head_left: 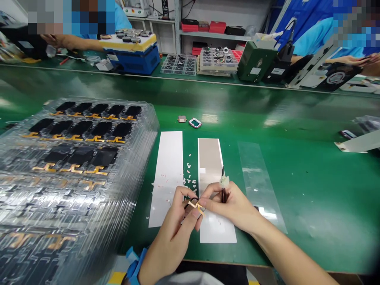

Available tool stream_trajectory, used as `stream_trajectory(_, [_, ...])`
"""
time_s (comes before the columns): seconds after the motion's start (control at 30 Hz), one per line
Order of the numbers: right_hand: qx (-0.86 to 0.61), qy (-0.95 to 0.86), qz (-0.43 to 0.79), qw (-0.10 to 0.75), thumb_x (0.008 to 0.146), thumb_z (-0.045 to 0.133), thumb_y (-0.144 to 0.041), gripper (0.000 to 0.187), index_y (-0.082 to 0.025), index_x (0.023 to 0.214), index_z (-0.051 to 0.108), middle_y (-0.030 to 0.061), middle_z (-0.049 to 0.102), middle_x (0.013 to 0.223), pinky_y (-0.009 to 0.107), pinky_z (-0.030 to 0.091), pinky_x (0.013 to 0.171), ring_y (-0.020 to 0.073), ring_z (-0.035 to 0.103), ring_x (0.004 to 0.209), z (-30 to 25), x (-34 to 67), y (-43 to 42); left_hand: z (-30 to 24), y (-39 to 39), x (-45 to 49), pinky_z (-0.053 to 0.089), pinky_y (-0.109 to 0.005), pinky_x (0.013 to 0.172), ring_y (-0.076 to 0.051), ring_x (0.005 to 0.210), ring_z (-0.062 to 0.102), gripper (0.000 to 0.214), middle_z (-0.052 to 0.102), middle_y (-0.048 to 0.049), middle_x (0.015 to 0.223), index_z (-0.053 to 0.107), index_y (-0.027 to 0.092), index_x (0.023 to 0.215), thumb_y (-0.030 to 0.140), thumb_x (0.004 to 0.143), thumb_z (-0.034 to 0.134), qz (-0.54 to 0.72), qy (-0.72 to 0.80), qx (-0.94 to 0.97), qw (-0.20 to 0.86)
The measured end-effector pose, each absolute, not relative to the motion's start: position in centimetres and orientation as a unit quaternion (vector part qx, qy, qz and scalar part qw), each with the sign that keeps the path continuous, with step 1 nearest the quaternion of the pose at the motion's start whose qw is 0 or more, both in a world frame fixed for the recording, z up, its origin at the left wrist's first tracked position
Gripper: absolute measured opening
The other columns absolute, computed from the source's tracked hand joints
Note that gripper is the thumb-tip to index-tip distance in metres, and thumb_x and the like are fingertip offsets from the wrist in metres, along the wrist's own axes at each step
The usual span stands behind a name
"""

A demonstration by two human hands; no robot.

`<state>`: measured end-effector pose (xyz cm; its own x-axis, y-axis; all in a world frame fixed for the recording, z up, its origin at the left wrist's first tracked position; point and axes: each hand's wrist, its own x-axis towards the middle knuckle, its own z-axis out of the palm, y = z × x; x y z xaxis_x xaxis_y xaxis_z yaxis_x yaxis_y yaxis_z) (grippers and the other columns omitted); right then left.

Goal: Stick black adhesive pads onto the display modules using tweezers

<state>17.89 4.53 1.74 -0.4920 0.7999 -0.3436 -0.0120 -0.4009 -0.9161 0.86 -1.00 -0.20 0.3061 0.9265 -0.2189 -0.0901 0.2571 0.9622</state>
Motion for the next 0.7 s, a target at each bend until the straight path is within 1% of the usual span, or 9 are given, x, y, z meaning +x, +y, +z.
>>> stream_trajectory(0.07, [-0.432,-0.512,0.677,0.304,0.078,0.076,-0.038,0.024,-0.017,0.070,0.068,-0.0140,0.027,0.042,0.022,0.015,0.041,0.0039,0.019,0.039,1.9,17.9,4.3,-0.2,-1.0,0.9,0.031,-0.025,0.061,-0.013,0.065,0.038,0.018,0.043,0.0069,0.071,0.036,0.027,0.109,0.045,0.106,0.038,0.390,0.442,0.465,0.661])
stream_trajectory(0.1, [-0.432,-0.526,0.660,0.317,0.080,0.074,-0.035,0.022,-0.017,0.069,0.067,-0.0146,0.023,0.044,0.023,0.013,0.042,0.0041,0.015,0.041,2.0,17.8,4.2,-0.1,-1.0,0.9,0.032,-0.025,0.061,-0.013,0.065,0.038,0.019,0.043,0.0069,0.071,0.036,0.027,0.108,0.046,0.106,0.039,0.390,0.442,0.462,0.662])
stream_trajectory(0.23, [-0.424,-0.543,0.642,0.336,0.083,0.069,-0.031,0.021,-0.019,0.068,0.062,-0.0146,0.020,0.046,0.023,0.016,0.043,0.0049,0.014,0.042,2.6,17.6,4.1,-0.1,-0.9,1.1,0.034,-0.025,0.063,-0.013,0.066,0.039,0.022,0.043,0.0070,0.071,0.036,0.026,0.106,0.048,0.106,0.038,0.389,0.447,0.459,0.662])
stream_trajectory(0.3, [-0.423,-0.537,0.650,0.333,0.083,0.069,-0.031,0.022,-0.019,0.067,0.060,-0.0145,0.022,0.045,0.023,0.018,0.043,0.0049,0.018,0.040,2.6,17.4,4.0,-0.2,-0.9,1.1,0.033,-0.024,0.061,-0.012,0.064,0.038,0.022,0.042,0.0074,0.070,0.036,0.026,0.106,0.048,0.106,0.037,0.392,0.445,0.463,0.659])
stream_trajectory(0.4, [-0.420,-0.511,0.674,0.329,0.083,0.070,-0.032,0.023,-0.021,0.067,0.057,-0.0133,0.026,0.046,0.023,0.027,0.045,0.0069,0.034,0.039,2.3,17.1,3.8,-0.4,-1.0,1.1,0.031,-0.023,0.057,-0.012,0.061,0.037,0.022,0.041,0.0080,0.068,0.036,0.026,0.106,0.048,0.106,0.037,0.395,0.443,0.473,0.651])
stream_trajectory(0.5, [-0.435,-0.519,0.655,0.334,0.085,0.069,-0.036,0.024,-0.021,0.069,0.057,-0.0075,0.044,0.054,0.025,0.039,0.052,0.0114,0.051,0.051,2.3,17.3,3.8,-0.5,-0.9,1.1,0.031,-0.023,0.055,-0.012,0.060,0.038,0.022,0.043,0.0079,0.068,0.037,0.026,0.107,0.048,0.106,0.038,0.394,0.451,0.474,0.646])
stream_trajectory(0.6, [-0.452,-0.591,0.561,0.363,0.094,0.057,-0.038,0.026,-0.021,0.075,0.064,-0.0003,0.059,0.074,0.028,0.047,0.068,0.0145,0.058,0.071,2.9,18.7,3.7,-0.4,-0.7,1.2,0.035,-0.024,0.056,-0.012,0.061,0.042,0.019,0.048,0.0068,0.071,0.037,0.027,0.107,0.045,0.107,0.036,0.390,0.459,0.486,0.633])
stream_trajectory(0.67, [-0.470,-0.630,0.475,0.396,0.100,0.048,-0.039,0.033,-0.023,0.080,0.068,0.0022,0.061,0.088,0.030,0.048,0.082,0.0162,0.060,0.087,3.1,20.0,3.2,-0.2,-0.7,1.3,0.041,-0.026,0.063,-0.013,0.066,0.049,0.016,0.054,0.0051,0.075,0.037,0.027,0.106,0.042,0.108,0.033,0.380,0.467,0.513,0.612])
stream_trajectory(0.7, [-0.484,-0.637,0.432,0.415,0.102,0.044,-0.039,0.036,-0.024,0.082,0.069,0.0028,0.061,0.091,0.031,0.047,0.085,0.0166,0.060,0.091,3.1,20.6,2.7,-0.1,-0.6,1.4,0.044,-0.029,0.069,-0.014,0.071,0.054,0.014,0.057,0.0037,0.079,0.038,0.027,0.105,0.040,0.109,0.032,0.369,0.474,0.535,0.594])
